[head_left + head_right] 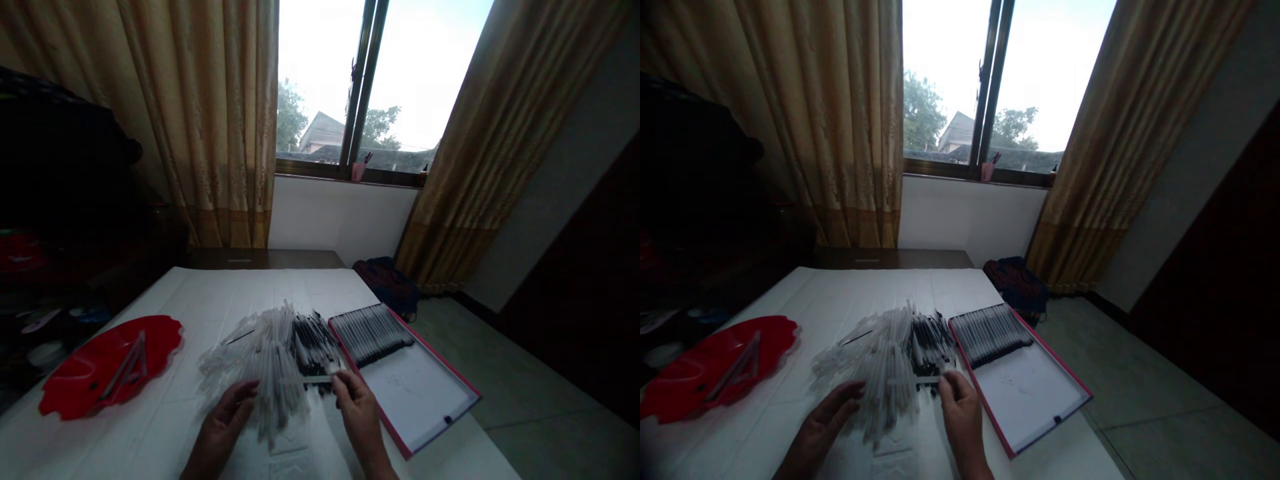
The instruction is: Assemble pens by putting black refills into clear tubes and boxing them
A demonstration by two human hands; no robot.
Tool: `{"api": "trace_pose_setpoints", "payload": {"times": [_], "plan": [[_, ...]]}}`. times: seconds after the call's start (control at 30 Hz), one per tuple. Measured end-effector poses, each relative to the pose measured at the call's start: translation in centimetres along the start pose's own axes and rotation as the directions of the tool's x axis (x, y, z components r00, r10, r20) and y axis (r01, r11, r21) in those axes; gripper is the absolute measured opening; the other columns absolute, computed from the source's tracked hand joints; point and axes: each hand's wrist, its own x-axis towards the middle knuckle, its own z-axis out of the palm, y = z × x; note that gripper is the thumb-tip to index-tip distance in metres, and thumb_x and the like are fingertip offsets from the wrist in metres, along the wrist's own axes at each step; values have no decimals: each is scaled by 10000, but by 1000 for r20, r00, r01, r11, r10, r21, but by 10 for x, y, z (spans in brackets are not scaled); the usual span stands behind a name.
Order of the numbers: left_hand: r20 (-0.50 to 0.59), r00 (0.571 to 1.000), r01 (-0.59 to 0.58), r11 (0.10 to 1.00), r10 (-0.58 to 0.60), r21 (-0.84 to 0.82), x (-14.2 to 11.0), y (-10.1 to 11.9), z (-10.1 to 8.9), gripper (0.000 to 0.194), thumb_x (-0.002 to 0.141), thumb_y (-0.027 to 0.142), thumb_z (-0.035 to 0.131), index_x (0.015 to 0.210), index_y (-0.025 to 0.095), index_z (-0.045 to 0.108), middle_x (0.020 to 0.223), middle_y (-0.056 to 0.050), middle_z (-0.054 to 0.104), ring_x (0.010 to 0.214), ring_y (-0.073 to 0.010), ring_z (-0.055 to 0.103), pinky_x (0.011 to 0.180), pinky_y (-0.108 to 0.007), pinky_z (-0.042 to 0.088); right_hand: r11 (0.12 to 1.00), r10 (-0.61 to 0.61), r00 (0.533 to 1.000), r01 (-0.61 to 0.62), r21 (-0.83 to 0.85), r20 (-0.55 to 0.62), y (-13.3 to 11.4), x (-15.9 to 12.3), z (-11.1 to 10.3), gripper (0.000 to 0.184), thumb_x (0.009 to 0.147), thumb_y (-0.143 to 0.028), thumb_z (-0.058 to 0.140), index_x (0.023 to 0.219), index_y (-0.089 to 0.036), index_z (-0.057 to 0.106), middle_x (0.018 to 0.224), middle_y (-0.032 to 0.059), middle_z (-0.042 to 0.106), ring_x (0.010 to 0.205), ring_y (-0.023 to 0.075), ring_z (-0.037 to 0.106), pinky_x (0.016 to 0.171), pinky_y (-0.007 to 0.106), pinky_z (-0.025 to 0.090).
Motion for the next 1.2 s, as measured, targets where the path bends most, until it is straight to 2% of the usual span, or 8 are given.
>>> {"api": "trace_pose_setpoints", "payload": {"times": [0.1, 0.27, 0.37, 0.47, 0.57, 0.67, 0.9, 1.2], "plan": [[91, 976, -215, 942, 198, 259, -8, 12, 11, 360, 643, 451, 753, 962, 282, 745, 1160, -67, 668, 1143, -304, 546, 1017, -382, 388, 996, -40, 984, 26, 85, 172, -17, -13, 19, 275, 803, -418, 549, 751, -175, 667, 611, 9, 620, 552, 155, 573, 484, 215, 439], [272, 956, -221, 873, 106, 435, -10, 10, 15, 221, 729, 413, 691, 922, 325, 753, 952, -63, 738, 922, -298, 650, 879, -357, 475, 989, -48, 960, 8, 145, 276, -24, -21, 42, 295, 831, -428, 541, 804, -168, 677, 645, 14, 635, 533, 138, 567, 484, 208, 433], [153, 983, -153, 903, 99, 401, -6, -3, 8, 189, 662, 382, 749, 839, 315, 764, 931, -56, 747, 923, -309, 652, 892, -349, 469, 998, -40, 952, 22, 63, 302, -17, -15, 37, 312, 853, -396, 485, 869, -163, 691, 671, 33, 660, 549, 153, 596, 500, 222, 447], [14, 997, -76, 935, 76, 347, -4, -14, 1, 215, 571, 348, 809, 779, 319, 765, 920, -44, 755, 942, -319, 648, 923, -345, 457, 968, -80, 960, 140, -210, 269, -12, -12, 27, 232, 834, -295, 492, 855, -185, 695, 755, 49, 694, 673, 179, 638, 610, 242, 459], [-5, 997, -70, 939, 76, 337, -4, -19, -2, 225, 557, 351, 812, 775, 324, 762, 897, -42, 759, 916, -314, 656, 886, -332, 478, 856, -86, 946, 230, -463, 312, -15, -16, 23, 140, 799, -218, 540, 808, -215, 680, 774, 20, 682, 709, 165, 636, 648, 233, 422], [5, 996, -89, 925, 93, 369, -5, -21, -3, 222, 576, 376, 794, 789, 325, 758, 872, -40, 759, 872, -301, 666, 845, -325, 494, 777, -53, 936, 258, -574, 349, -18, -23, 27, 100, 788, -218, 582, 849, -229, 661, 819, 7, 674, 709, 154, 638, 624, 222, 395], [-14, 996, -79, 926, 90, 368, -4, -22, -4, 241, 560, 431, 783, 777, 327, 759, 875, -27, 768, 874, -300, 672, 858, -327, 497, 671, -65, 937, 296, -680, 344, -14, -23, 32, 108, 790, -160, 548, 822, -225, 628, 813, 9, 676, 710, 160, 647, 586, 224, 347], [28, 990, -138, 896, 139, 422, -1, -36, -11, 241, 629, 403, 744, 859, 333, 756, 881, -25, 768, 854, -288, 686, 788, -310, 521, 733, -74, 953, 253, -631, 295, -2, -27, 26, 115, 783, -139, 515, 759, -225, 588, 752, -3, 662, 668, 146, 620, 583, 212, 336]]}}
